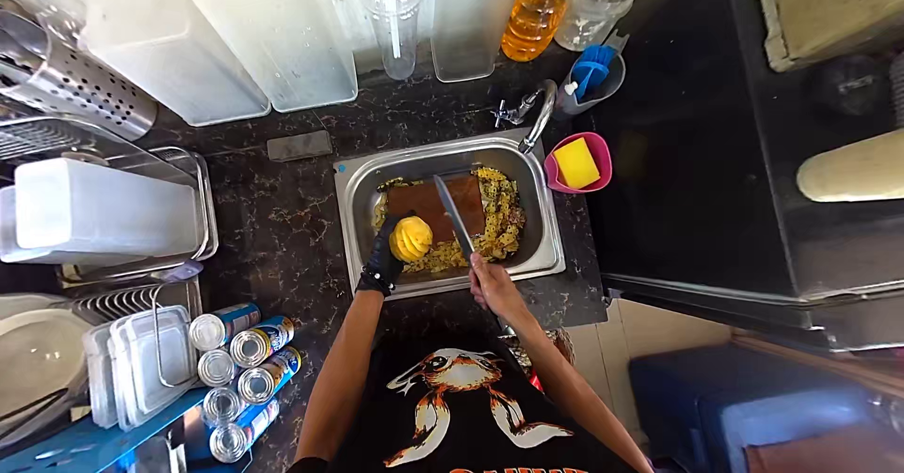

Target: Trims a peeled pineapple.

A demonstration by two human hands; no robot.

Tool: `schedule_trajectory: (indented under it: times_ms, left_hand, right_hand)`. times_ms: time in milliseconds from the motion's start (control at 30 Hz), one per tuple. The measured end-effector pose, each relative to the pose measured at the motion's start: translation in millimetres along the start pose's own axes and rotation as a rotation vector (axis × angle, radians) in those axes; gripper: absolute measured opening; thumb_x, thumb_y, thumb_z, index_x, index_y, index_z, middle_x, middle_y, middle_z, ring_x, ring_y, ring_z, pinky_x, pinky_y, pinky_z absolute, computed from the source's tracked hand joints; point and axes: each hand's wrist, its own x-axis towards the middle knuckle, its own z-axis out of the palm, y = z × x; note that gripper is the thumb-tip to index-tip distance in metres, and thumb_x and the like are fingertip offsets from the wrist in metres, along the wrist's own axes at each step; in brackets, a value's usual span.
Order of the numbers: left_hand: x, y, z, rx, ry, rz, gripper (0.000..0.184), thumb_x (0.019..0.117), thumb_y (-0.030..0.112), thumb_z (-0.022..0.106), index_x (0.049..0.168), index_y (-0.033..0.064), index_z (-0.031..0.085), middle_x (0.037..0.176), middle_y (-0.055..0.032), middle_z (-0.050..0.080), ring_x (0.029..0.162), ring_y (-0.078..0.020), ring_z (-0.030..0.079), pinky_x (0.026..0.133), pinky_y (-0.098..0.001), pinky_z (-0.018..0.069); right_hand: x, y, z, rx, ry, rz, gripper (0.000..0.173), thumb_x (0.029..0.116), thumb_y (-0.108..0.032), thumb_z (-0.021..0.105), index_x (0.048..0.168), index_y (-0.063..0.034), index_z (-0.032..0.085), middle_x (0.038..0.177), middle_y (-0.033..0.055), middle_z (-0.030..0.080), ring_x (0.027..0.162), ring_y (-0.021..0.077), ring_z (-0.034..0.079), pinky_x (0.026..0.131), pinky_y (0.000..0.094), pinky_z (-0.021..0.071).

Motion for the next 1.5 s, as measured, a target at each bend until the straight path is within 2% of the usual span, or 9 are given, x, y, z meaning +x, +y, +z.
schedule_trajectory:
  times_ms: [100,200,333,600,767,900,1100,1300,1500]
  left_hand:
    - [4.9,-11.9,8.0,-0.024,0.087,-0.090,0.039,0.1074,0.038,0.039,0.123,0.0118,0.064,0.104,-0.0064,0.070,0.092,-0.0174,0.068,0.080,-0.0377,0.0583]
    - [0.8,-16.9,12.2,-0.064,0.048,-0.122,0.040,0.1085,0.040,0.035,0.125,0.0135,0.060,0.104,-0.0059,0.069,0.094,-0.0170,0.067,0.081,-0.0374,0.0575]
    - [-8.2,-10.9,19.0,-0.086,0.040,-0.142,0.042,0.1100,0.042,0.029,0.118,0.0164,0.062,0.098,-0.0023,0.070,0.089,-0.0135,0.068,0.077,-0.0331,0.0576]
    - [-2.1,-13.6,11.2,-0.081,0.031,-0.203,0.043,0.1067,0.046,0.037,0.125,0.0151,0.060,0.105,-0.0065,0.069,0.095,-0.0186,0.067,0.082,-0.0392,0.0573]
    - [-7.4,-13.4,23.1,-0.056,0.003,-0.189,0.037,0.1081,0.041,0.038,0.118,0.0148,0.062,0.097,-0.0042,0.068,0.088,-0.0157,0.067,0.077,-0.0362,0.0580]
    - [-1.8,-20.8,27.4,0.011,0.099,-0.223,0.037,0.1059,0.041,0.045,0.114,0.0105,0.064,0.091,-0.0056,0.067,0.080,-0.0165,0.066,0.071,-0.0361,0.0570]
    - [-2.1,-19.7,21.2,0.006,0.176,-0.250,0.041,0.1050,0.047,0.044,0.117,0.0117,0.061,0.097,-0.0076,0.066,0.085,-0.0197,0.066,0.074,-0.0404,0.0570]
    - [-0.5,-14.2,23.4,0.016,0.219,-0.244,0.037,0.1046,0.045,0.046,0.114,0.0129,0.062,0.093,-0.0061,0.066,0.083,-0.0178,0.065,0.072,-0.0383,0.0560]
    - [-1.4,-8.9,24.3,0.012,0.250,-0.233,0.038,0.1062,0.046,0.042,0.116,0.0145,0.060,0.094,-0.0046,0.065,0.082,-0.0159,0.064,0.071,-0.0366,0.0555]
  right_hand:
    - [-10.4,-19.7,16.4,0.072,-0.135,-0.051,0.054,0.1110,-0.048,0.030,0.082,-0.0103,0.057,0.057,-0.0049,0.046,0.046,0.0079,0.045,0.046,0.0259,0.0421]
    - [-11.4,-23.9,24.3,0.012,-0.172,-0.083,0.053,0.1110,-0.047,0.031,0.080,-0.0118,0.056,0.057,-0.0049,0.045,0.046,0.0074,0.045,0.046,0.0255,0.0412]
    - [-12.6,-20.5,25.6,-0.048,-0.164,-0.129,0.053,0.1110,-0.046,0.031,0.079,-0.0120,0.057,0.058,-0.0050,0.045,0.047,0.0077,0.045,0.047,0.0261,0.0409]
    - [-13.6,-16.4,21.0,-0.020,-0.153,-0.104,0.053,0.1108,-0.048,0.032,0.079,-0.0124,0.056,0.057,-0.0050,0.045,0.045,0.0071,0.045,0.045,0.0249,0.0405]
    - [-6.3,-15.0,27.2,0.001,-0.119,-0.114,0.054,0.1114,-0.045,0.030,0.077,-0.0117,0.056,0.057,-0.0046,0.046,0.045,0.0070,0.044,0.045,0.0247,0.0403]
    - [2.3,-17.1,25.9,0.045,-0.093,-0.092,0.055,0.1117,-0.046,0.029,0.079,-0.0111,0.056,0.057,-0.0043,0.047,0.045,0.0067,0.046,0.045,0.0236,0.0406]
    - [-6.2,-11.9,23.7,-0.098,-0.025,-0.231,0.052,0.1106,-0.044,0.032,0.079,-0.0110,0.058,0.058,-0.0046,0.046,0.048,0.0084,0.046,0.048,0.0279,0.0422]
    - [-10.6,-6.8,24.1,-0.329,0.016,-0.204,0.057,0.1099,-0.048,0.033,0.080,-0.0101,0.063,0.064,-0.0010,0.052,0.059,0.0132,0.055,0.060,0.0364,0.0475]
    - [-29.0,-3.8,29.1,-0.578,0.108,-0.152,0.064,0.1077,-0.057,0.030,0.091,-0.0081,0.067,0.065,0.0050,0.056,0.065,0.0240,0.061,0.064,0.0464,0.0491]
